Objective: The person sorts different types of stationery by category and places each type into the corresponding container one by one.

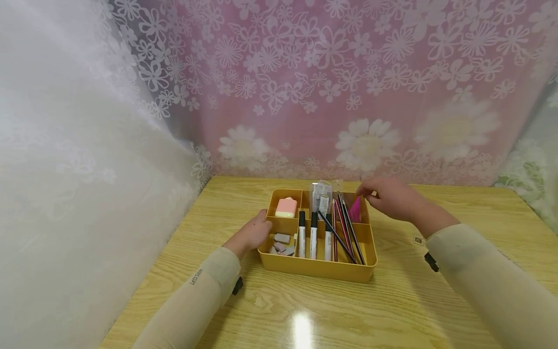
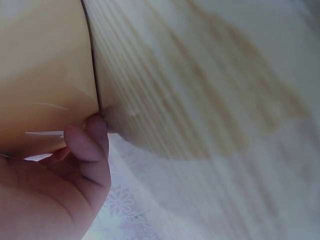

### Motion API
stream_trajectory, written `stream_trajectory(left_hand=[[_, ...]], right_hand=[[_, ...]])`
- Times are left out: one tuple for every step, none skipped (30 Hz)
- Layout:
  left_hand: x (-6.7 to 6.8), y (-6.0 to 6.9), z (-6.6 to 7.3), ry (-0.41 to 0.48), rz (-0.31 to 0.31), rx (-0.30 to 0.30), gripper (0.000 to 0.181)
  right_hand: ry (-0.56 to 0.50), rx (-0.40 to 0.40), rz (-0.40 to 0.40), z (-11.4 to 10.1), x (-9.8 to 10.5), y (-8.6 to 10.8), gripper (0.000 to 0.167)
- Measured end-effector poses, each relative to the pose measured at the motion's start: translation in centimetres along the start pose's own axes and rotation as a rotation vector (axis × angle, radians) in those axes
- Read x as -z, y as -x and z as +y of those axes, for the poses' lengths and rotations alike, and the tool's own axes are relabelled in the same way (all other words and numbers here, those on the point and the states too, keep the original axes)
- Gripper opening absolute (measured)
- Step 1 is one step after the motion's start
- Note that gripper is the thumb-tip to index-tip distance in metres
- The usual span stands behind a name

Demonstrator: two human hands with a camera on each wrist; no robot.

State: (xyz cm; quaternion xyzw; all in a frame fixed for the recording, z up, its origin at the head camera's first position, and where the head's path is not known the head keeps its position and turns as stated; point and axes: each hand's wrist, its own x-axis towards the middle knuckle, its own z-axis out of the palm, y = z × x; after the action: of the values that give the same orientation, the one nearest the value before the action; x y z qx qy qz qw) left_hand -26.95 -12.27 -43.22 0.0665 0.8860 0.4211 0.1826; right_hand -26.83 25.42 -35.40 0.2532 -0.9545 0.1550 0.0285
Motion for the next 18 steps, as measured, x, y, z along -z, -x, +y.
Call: stream_trajectory(left_hand=[[0.0,0.0,0.0,0.0,0.0,0.001,0.06],[0.0,0.0,0.0,-0.002,0.0,-0.001,0.06],[0.0,0.0,0.0,-0.002,0.001,-0.003,0.06],[0.0,0.1,0.0,-0.005,0.002,-0.006,0.059],[0.0,0.1,0.0,-0.009,0.004,-0.01,0.059],[0.0,0.1,0.1,-0.012,0.006,-0.014,0.059],[0.0,0.1,0.0,-0.017,0.007,-0.018,0.059],[0.0,0.1,0.0,-0.021,0.008,-0.021,0.059],[0.0,0.1,0.0,-0.022,0.008,-0.022,0.059],[0.0,0.1,0.0,-0.023,0.007,-0.026,0.059],[0.0,0.1,0.0,-0.021,0.006,-0.025,0.059],[0.0,0.1,0.0,-0.02,0.005,-0.025,0.059],[0.0,0.1,0.0,-0.018,0.003,-0.023,0.059],[0.0,0.1,0.0,-0.016,0.002,-0.022,0.059],[0.0,0.1,0.0,-0.014,0.0,-0.021,0.059],[0.0,0.2,0.0,-0.013,-0.001,-0.019,0.059],[0.0,0.2,0.1,-0.013,-0.002,-0.015,0.059],[0.0,0.1,0.0,-0.014,-0.003,-0.017,0.059]], right_hand=[[-0.005,-0.004,0.003,0.1,0.0,0.1,0.024],[-0.013,-0.006,0.005,0.2,-0.1,0.1,0.024],[-0.021,-0.01,0.005,0.4,-0.1,0.2,0.024],[-0.025,-0.015,0.005,0.5,-0.1,0.3,0.024],[-0.026,-0.02,0.005,0.7,-0.1,0.4,0.024],[-0.028,-0.025,0.006,0.9,0.0,0.5,0.025],[-0.028,-0.033,0.005,1.1,0.0,0.6,0.025],[-0.028,-0.042,0.002,1.3,0.0,0.8,0.025],[-0.026,-0.05,-0.001,1.6,0.0,0.9,0.026],[-0.023,-0.057,-0.001,1.8,0.1,1.0,0.026],[-0.019,-0.066,-0.003,2.1,0.1,1.2,0.027],[-0.019,-0.075,-0.006,2.4,0.1,1.4,0.028],[-0.017,-0.083,-0.009,2.8,0.1,1.5,0.029],[-0.02,-0.092,-0.013,3.2,0.1,1.7,0.031],[-0.025,-0.101,-0.016,3.6,0.0,1.8,0.033],[-0.031,-0.111,-0.02,4.1,0.0,2.0,0.035],[-0.035,-0.121,-0.026,4.7,-0.1,2.2,0.037],[-0.04,-0.131,-0.032,5.3,-0.1,2.4,0.039]])
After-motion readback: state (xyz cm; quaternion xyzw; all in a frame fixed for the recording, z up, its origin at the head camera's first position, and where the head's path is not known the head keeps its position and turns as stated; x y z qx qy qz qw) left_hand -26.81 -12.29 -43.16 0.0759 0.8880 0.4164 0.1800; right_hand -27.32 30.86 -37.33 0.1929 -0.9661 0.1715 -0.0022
